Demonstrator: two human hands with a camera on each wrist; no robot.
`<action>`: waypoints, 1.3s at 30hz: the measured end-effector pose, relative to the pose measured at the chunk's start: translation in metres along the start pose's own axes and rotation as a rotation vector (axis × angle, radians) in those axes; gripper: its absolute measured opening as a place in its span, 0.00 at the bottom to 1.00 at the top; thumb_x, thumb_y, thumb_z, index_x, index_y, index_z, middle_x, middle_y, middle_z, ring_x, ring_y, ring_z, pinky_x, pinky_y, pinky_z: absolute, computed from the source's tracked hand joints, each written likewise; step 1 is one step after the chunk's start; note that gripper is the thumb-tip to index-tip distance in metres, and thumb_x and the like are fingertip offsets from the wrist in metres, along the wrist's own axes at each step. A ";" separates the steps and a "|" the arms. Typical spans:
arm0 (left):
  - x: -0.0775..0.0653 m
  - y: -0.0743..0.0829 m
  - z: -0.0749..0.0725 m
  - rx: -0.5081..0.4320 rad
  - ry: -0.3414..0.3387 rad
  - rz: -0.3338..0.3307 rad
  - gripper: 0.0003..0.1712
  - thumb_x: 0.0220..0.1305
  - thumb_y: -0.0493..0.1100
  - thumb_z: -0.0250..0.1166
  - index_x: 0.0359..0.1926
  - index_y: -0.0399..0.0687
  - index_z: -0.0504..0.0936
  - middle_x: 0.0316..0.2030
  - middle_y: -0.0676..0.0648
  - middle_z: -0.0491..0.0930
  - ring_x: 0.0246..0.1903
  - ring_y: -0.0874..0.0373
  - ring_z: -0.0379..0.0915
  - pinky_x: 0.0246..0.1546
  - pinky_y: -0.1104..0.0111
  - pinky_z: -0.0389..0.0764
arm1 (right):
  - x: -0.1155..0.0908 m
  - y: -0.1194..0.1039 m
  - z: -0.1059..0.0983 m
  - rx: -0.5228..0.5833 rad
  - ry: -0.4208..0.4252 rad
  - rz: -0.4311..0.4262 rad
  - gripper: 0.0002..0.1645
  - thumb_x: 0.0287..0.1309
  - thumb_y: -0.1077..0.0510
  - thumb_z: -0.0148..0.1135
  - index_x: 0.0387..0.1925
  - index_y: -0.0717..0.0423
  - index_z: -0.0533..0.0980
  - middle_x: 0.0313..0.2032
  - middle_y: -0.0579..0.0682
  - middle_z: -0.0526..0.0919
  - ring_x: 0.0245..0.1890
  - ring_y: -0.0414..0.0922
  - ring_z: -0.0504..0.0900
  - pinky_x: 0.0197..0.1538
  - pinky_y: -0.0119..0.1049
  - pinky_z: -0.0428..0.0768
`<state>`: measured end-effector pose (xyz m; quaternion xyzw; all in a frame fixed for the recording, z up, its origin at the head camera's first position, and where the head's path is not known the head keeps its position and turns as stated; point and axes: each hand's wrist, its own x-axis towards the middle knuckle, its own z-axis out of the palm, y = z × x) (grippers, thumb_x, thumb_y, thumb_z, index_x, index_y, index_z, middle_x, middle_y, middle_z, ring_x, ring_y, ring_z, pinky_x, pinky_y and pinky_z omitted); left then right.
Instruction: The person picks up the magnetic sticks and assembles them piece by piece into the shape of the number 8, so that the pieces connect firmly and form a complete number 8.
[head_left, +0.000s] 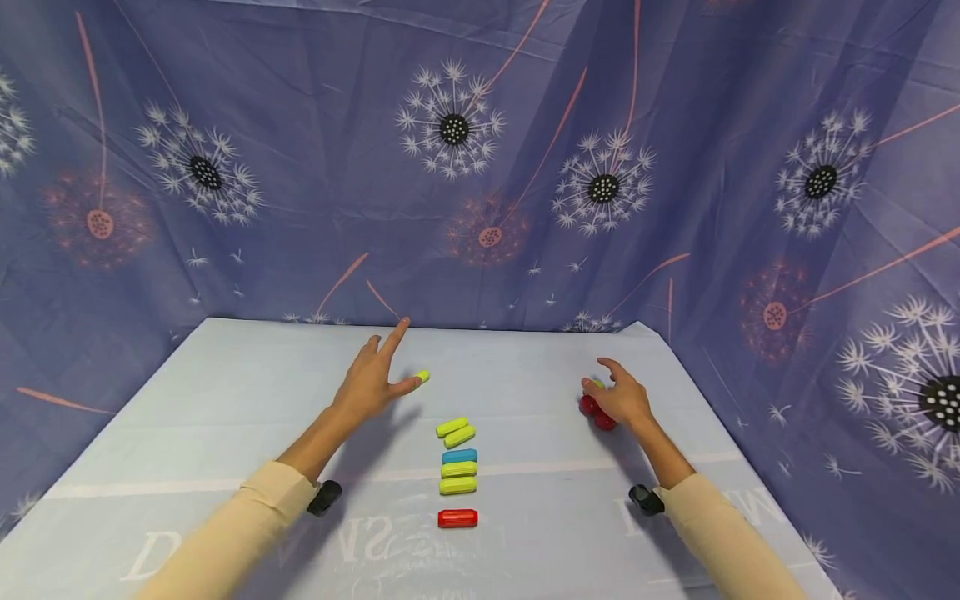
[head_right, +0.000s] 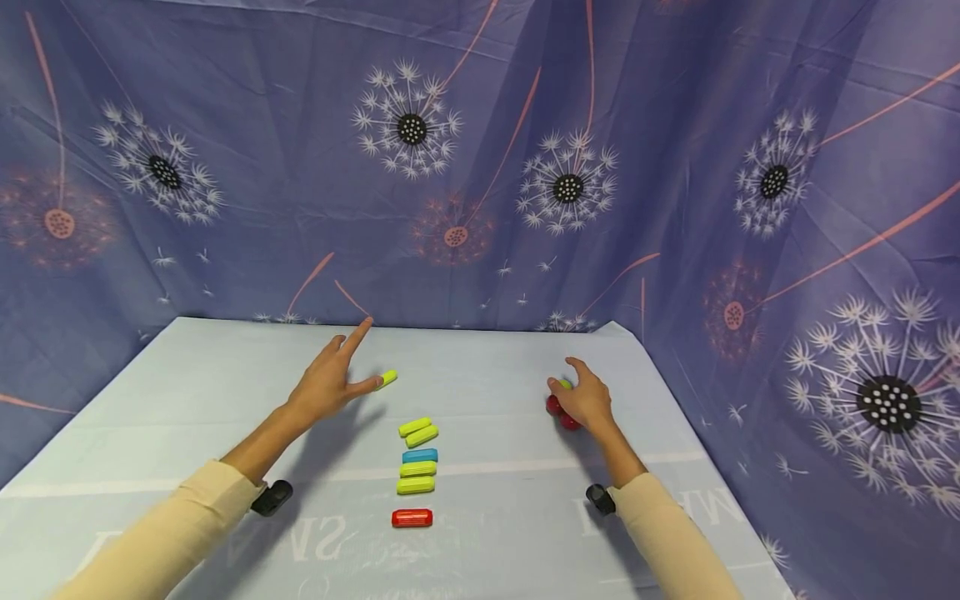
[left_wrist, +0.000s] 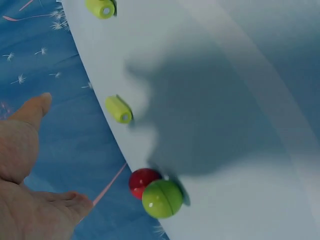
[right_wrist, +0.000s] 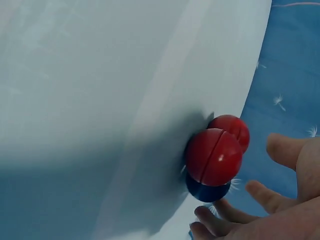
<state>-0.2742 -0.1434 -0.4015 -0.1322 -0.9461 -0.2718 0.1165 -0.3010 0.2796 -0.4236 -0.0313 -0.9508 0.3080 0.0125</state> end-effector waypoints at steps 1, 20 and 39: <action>0.001 0.000 0.002 -0.004 0.004 0.002 0.55 0.62 0.51 0.73 0.81 0.54 0.49 0.68 0.17 0.60 0.67 0.24 0.61 0.58 0.34 0.71 | 0.000 0.001 0.000 0.008 -0.005 0.007 0.40 0.70 0.42 0.57 0.75 0.55 0.61 0.68 0.73 0.68 0.66 0.71 0.68 0.64 0.65 0.69; 0.009 -0.011 0.036 -0.027 -0.025 -0.057 0.48 0.57 0.36 0.74 0.76 0.44 0.62 0.54 0.28 0.81 0.54 0.36 0.80 0.55 0.46 0.79 | 0.007 0.008 0.005 -0.010 0.013 0.048 0.31 0.68 0.48 0.60 0.67 0.60 0.72 0.55 0.71 0.81 0.56 0.68 0.78 0.59 0.60 0.74; 0.016 -0.017 0.050 0.054 -0.023 -0.077 0.30 0.58 0.31 0.68 0.64 0.41 0.78 0.55 0.33 0.83 0.50 0.40 0.82 0.49 0.49 0.83 | 0.010 0.007 0.003 -0.004 0.014 0.076 0.27 0.65 0.49 0.64 0.59 0.60 0.80 0.55 0.69 0.82 0.58 0.67 0.77 0.58 0.58 0.75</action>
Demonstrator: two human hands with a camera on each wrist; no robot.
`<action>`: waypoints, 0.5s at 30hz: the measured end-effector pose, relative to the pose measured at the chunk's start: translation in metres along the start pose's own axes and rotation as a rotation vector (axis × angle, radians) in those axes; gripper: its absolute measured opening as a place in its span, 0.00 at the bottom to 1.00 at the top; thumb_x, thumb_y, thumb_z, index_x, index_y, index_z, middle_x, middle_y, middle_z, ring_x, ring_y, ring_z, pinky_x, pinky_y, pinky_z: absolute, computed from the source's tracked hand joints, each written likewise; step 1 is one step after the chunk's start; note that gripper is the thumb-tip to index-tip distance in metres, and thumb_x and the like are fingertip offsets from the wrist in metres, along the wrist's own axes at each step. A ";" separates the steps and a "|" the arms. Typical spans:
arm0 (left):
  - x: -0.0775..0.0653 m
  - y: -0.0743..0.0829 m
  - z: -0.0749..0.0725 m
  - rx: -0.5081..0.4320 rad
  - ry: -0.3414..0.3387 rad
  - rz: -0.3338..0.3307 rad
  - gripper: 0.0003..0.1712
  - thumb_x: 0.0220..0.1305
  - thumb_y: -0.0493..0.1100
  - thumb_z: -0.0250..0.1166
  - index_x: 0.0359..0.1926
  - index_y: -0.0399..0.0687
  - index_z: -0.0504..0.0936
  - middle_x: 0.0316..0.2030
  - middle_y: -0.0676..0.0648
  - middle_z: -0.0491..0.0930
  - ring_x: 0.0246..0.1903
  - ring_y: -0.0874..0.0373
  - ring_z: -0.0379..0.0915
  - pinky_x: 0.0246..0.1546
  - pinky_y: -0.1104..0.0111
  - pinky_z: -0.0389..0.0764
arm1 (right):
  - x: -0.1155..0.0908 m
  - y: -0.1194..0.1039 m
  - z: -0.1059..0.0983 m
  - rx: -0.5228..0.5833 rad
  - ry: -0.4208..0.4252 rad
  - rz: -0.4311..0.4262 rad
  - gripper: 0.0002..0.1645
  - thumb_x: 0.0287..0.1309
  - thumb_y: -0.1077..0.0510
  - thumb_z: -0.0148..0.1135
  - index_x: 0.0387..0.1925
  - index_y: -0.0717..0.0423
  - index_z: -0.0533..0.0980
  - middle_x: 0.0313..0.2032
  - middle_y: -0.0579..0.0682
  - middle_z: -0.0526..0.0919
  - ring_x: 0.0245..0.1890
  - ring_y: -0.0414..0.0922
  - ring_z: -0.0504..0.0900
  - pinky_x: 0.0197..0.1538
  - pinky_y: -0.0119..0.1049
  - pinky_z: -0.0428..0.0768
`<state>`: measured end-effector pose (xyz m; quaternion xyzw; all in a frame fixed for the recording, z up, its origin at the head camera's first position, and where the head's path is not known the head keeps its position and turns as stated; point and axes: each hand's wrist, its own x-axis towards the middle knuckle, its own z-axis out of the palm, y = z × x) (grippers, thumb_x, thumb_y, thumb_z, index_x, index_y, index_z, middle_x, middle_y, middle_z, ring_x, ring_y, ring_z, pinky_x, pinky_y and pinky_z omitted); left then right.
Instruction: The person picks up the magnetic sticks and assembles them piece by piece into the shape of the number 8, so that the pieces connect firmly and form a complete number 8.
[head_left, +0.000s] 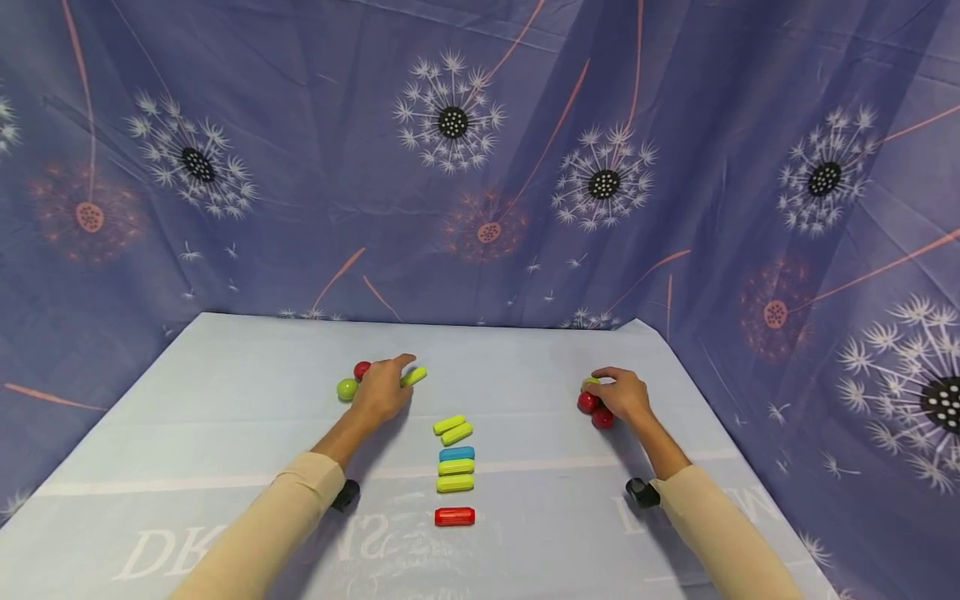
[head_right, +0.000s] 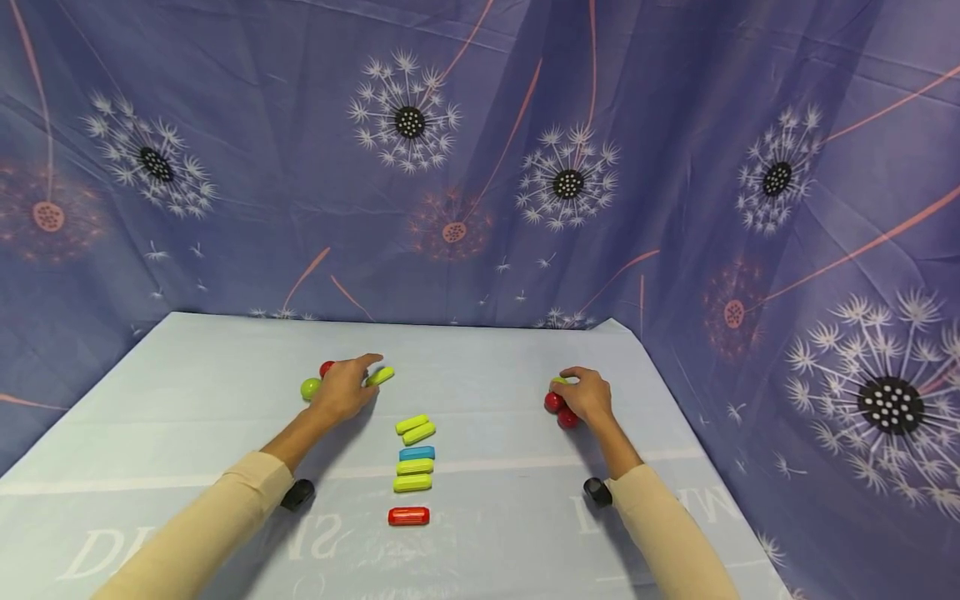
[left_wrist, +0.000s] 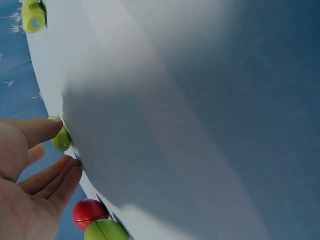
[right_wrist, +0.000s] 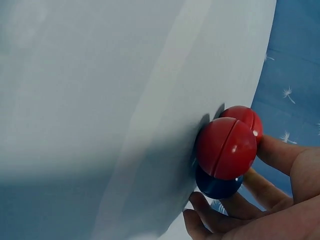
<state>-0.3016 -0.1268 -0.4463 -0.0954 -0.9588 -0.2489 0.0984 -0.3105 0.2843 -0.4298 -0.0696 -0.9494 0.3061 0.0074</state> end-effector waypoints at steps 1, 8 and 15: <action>0.000 0.000 0.000 0.009 -0.001 0.000 0.29 0.59 0.31 0.69 0.63 0.40 0.79 0.54 0.33 0.83 0.49 0.41 0.83 0.48 0.49 0.83 | 0.000 0.000 0.000 0.002 -0.002 0.004 0.26 0.65 0.49 0.64 0.59 0.61 0.80 0.57 0.69 0.81 0.59 0.67 0.76 0.59 0.58 0.75; 0.002 -0.001 0.003 0.046 -0.006 -0.025 0.26 0.60 0.35 0.71 0.61 0.43 0.81 0.51 0.36 0.86 0.38 0.49 0.82 0.35 0.54 0.84 | 0.001 0.000 -0.001 0.005 0.000 0.014 0.26 0.64 0.49 0.65 0.57 0.61 0.81 0.61 0.69 0.78 0.63 0.69 0.72 0.62 0.59 0.73; 0.003 0.001 0.004 0.055 -0.006 -0.045 0.23 0.62 0.36 0.71 0.59 0.45 0.83 0.49 0.37 0.86 0.27 0.54 0.73 0.24 0.61 0.79 | 0.002 0.001 -0.001 0.010 0.022 0.015 0.25 0.62 0.49 0.66 0.55 0.60 0.82 0.60 0.69 0.79 0.62 0.69 0.73 0.60 0.58 0.74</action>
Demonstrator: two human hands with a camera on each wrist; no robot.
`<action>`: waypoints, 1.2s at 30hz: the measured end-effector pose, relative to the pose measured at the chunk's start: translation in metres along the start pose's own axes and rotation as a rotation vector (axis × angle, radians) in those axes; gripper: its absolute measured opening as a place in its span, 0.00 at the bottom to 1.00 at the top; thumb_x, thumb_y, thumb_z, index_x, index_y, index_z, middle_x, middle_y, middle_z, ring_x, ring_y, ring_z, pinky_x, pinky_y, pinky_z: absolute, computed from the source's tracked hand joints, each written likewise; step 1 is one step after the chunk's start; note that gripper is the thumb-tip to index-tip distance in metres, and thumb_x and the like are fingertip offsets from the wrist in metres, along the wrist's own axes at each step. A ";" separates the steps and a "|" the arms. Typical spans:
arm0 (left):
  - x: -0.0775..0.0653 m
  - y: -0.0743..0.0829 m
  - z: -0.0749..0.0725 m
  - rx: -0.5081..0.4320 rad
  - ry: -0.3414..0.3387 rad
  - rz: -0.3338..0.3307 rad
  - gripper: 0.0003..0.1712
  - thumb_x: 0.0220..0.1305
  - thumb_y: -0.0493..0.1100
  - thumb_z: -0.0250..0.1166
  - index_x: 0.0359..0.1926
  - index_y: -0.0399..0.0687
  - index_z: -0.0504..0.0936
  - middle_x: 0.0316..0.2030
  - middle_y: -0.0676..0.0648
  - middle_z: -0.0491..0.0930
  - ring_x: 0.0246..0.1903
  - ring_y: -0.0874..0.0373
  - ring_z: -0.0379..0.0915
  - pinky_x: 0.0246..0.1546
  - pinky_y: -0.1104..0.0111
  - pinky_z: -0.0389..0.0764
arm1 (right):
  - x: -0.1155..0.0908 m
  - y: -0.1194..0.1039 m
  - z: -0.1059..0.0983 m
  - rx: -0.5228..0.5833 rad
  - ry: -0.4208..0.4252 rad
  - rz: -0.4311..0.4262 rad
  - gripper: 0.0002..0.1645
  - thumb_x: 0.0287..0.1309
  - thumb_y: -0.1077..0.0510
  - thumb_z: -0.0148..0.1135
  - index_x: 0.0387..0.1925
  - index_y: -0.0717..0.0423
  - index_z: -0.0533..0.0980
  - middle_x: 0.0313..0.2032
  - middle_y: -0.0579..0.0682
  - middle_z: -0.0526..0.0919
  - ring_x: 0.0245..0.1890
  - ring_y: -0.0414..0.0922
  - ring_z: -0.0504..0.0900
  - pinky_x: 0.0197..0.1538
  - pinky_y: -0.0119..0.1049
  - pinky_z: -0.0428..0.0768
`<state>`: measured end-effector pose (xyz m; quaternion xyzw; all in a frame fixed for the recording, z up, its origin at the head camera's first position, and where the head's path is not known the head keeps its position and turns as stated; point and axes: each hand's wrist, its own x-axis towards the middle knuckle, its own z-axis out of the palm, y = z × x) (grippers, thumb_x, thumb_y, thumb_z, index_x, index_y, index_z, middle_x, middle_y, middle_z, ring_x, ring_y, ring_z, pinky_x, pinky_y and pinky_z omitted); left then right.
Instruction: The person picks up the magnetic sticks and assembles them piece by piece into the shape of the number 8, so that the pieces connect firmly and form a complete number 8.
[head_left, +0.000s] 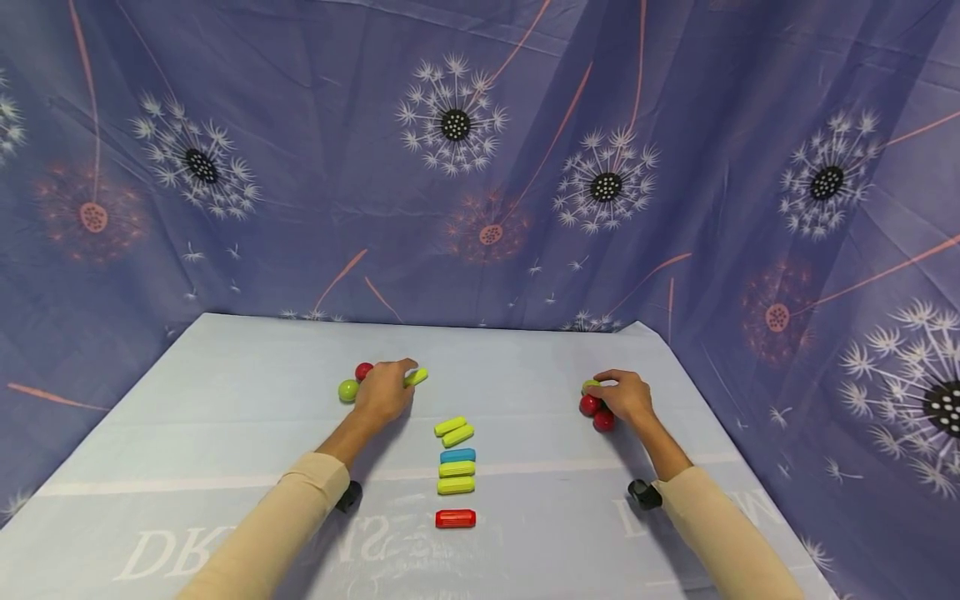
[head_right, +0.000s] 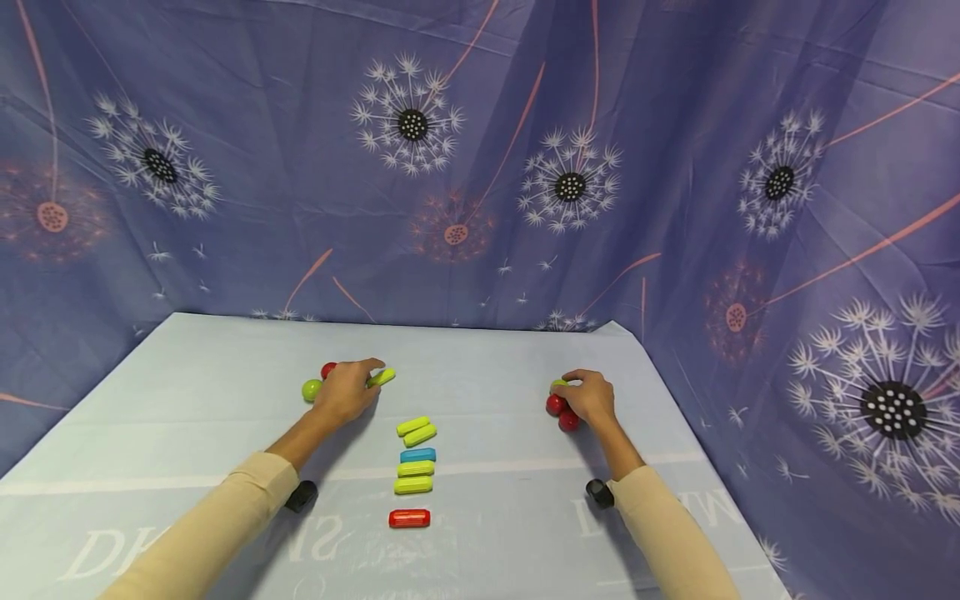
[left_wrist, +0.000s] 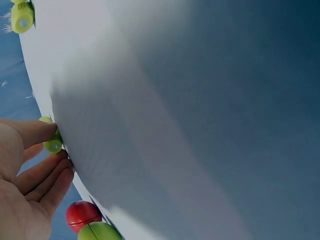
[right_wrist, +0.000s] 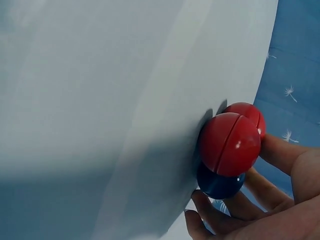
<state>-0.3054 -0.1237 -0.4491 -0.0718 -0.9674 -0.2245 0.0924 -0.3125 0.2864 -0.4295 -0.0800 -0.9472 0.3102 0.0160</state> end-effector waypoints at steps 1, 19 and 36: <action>0.000 0.000 0.000 0.001 0.002 0.000 0.22 0.61 0.36 0.71 0.58 0.45 0.84 0.49 0.37 0.87 0.28 0.54 0.74 0.25 0.60 0.80 | 0.000 0.001 0.000 0.002 0.004 0.002 0.25 0.62 0.49 0.66 0.55 0.60 0.82 0.59 0.69 0.79 0.62 0.68 0.73 0.60 0.58 0.74; -0.002 0.001 0.001 -0.046 0.042 0.007 0.16 0.61 0.33 0.68 0.51 0.43 0.87 0.47 0.38 0.87 0.42 0.46 0.85 0.37 0.54 0.86 | -0.001 -0.001 -0.002 0.032 0.070 -0.035 0.24 0.61 0.50 0.68 0.53 0.60 0.83 0.46 0.65 0.87 0.49 0.61 0.81 0.42 0.43 0.76; -0.004 0.001 0.003 -0.065 0.065 0.029 0.15 0.60 0.32 0.68 0.48 0.41 0.88 0.45 0.39 0.88 0.42 0.44 0.86 0.38 0.54 0.86 | -0.004 -0.053 0.022 0.044 0.023 -0.163 0.22 0.60 0.52 0.71 0.53 0.58 0.84 0.42 0.61 0.89 0.37 0.55 0.87 0.42 0.46 0.80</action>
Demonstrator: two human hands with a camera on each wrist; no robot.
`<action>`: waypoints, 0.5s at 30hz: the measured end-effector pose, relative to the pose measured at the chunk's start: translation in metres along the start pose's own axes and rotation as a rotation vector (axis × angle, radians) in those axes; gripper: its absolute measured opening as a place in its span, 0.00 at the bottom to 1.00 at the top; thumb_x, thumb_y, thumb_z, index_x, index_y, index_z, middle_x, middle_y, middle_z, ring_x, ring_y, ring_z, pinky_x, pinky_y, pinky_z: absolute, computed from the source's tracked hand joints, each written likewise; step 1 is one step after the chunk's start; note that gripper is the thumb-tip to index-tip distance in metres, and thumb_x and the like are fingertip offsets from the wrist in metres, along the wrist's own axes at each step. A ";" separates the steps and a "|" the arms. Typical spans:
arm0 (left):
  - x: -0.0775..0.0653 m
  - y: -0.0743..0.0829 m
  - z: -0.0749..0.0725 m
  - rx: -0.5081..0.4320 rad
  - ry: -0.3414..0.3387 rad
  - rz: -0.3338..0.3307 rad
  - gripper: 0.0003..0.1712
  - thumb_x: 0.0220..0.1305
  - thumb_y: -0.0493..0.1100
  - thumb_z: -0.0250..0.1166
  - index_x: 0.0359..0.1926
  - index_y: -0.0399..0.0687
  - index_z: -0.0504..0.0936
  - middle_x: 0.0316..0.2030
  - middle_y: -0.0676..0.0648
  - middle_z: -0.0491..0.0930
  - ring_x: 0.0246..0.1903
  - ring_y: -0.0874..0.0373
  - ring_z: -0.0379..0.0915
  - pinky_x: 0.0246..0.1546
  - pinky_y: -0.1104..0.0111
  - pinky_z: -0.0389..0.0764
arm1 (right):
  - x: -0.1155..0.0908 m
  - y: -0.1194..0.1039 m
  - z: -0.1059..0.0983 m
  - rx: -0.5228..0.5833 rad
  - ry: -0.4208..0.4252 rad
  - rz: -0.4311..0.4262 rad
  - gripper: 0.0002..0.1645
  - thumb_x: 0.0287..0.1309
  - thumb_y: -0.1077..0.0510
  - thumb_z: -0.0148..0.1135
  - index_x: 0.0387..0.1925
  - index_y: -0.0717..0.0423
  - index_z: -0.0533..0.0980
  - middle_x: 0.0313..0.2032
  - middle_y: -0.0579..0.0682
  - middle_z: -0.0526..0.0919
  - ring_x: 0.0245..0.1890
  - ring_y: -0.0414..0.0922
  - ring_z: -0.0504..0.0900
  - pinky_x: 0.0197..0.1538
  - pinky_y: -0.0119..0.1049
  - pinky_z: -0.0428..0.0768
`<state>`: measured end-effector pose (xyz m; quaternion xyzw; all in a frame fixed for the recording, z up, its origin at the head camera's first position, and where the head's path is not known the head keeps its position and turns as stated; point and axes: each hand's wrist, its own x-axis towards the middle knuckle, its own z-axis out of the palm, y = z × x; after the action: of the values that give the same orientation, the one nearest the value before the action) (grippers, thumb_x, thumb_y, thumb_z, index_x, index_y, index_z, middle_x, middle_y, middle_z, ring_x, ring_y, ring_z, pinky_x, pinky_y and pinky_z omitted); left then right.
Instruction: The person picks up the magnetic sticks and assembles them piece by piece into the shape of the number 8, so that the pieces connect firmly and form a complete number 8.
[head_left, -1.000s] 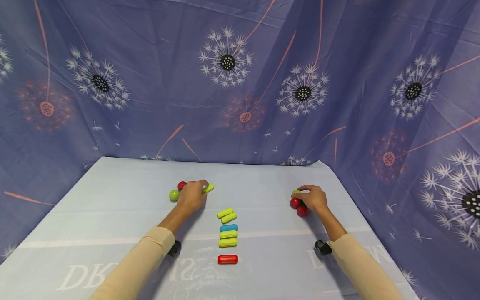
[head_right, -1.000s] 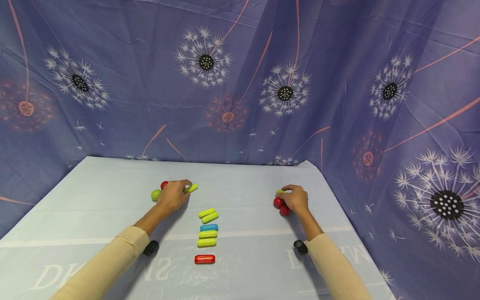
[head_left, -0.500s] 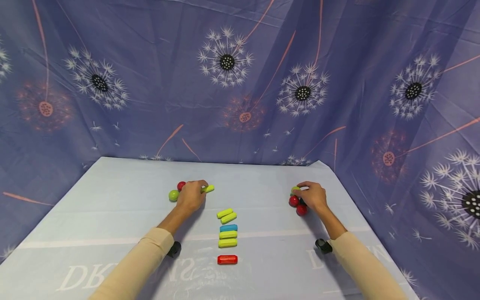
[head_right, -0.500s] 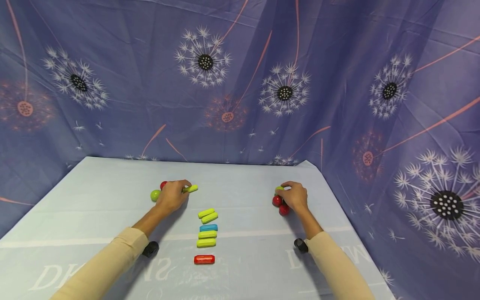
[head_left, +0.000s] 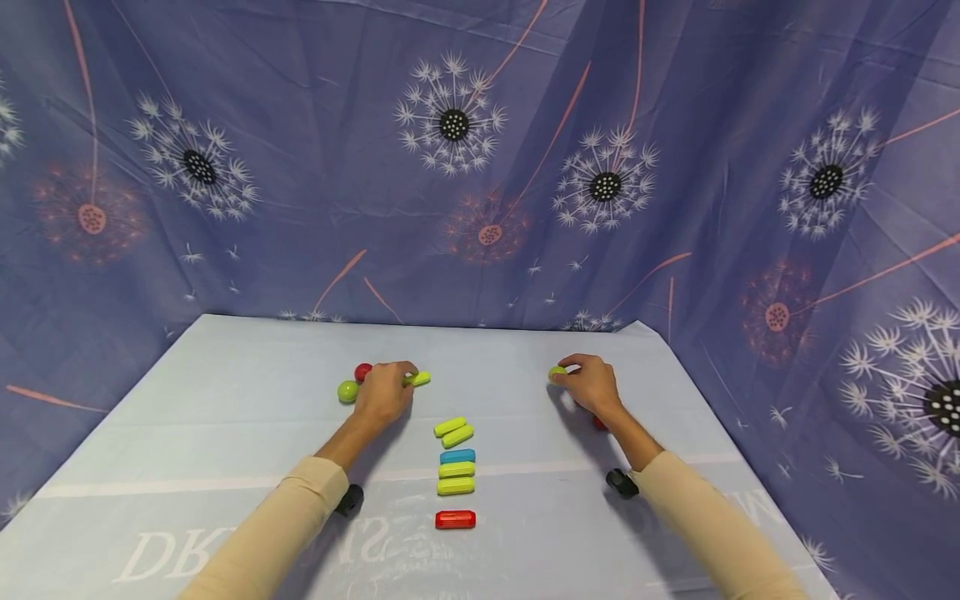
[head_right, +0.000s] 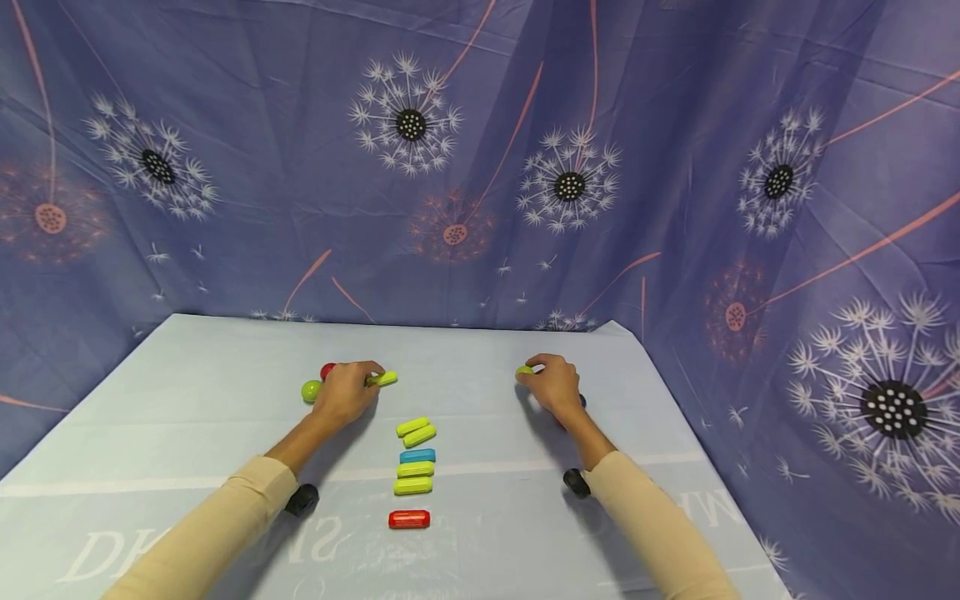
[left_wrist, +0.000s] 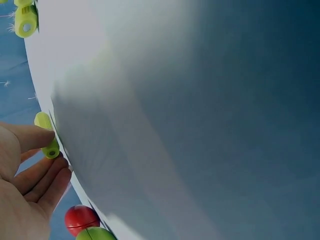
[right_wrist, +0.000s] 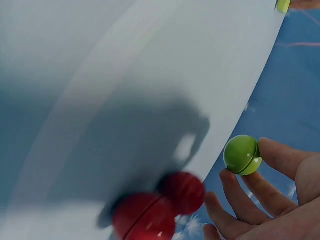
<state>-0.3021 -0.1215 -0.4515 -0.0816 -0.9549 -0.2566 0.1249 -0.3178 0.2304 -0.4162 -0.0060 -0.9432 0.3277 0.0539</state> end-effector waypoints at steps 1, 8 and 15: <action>0.000 0.000 0.000 0.000 0.001 0.000 0.15 0.60 0.32 0.69 0.48 0.41 0.88 0.45 0.39 0.88 0.42 0.44 0.86 0.39 0.54 0.86 | 0.000 -0.003 0.002 0.003 -0.008 -0.009 0.22 0.60 0.52 0.71 0.53 0.58 0.84 0.42 0.61 0.89 0.38 0.55 0.87 0.41 0.46 0.80; 0.000 0.003 0.002 0.005 -0.013 0.006 0.15 0.59 0.31 0.67 0.48 0.42 0.88 0.44 0.40 0.89 0.44 0.45 0.85 0.45 0.53 0.85 | -0.001 -0.020 0.019 0.016 -0.030 -0.059 0.20 0.59 0.53 0.71 0.51 0.58 0.84 0.43 0.61 0.89 0.43 0.56 0.87 0.43 0.48 0.81; 0.002 0.005 0.004 0.002 0.000 0.020 0.15 0.58 0.31 0.68 0.47 0.41 0.89 0.42 0.40 0.89 0.43 0.45 0.85 0.43 0.53 0.85 | -0.003 -0.036 0.034 0.053 -0.045 -0.072 0.20 0.57 0.53 0.73 0.50 0.57 0.85 0.40 0.58 0.90 0.39 0.53 0.87 0.35 0.40 0.79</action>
<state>-0.3033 -0.1154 -0.4524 -0.0912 -0.9544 -0.2541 0.1274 -0.3175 0.1815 -0.4208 0.0367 -0.9348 0.3505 0.0444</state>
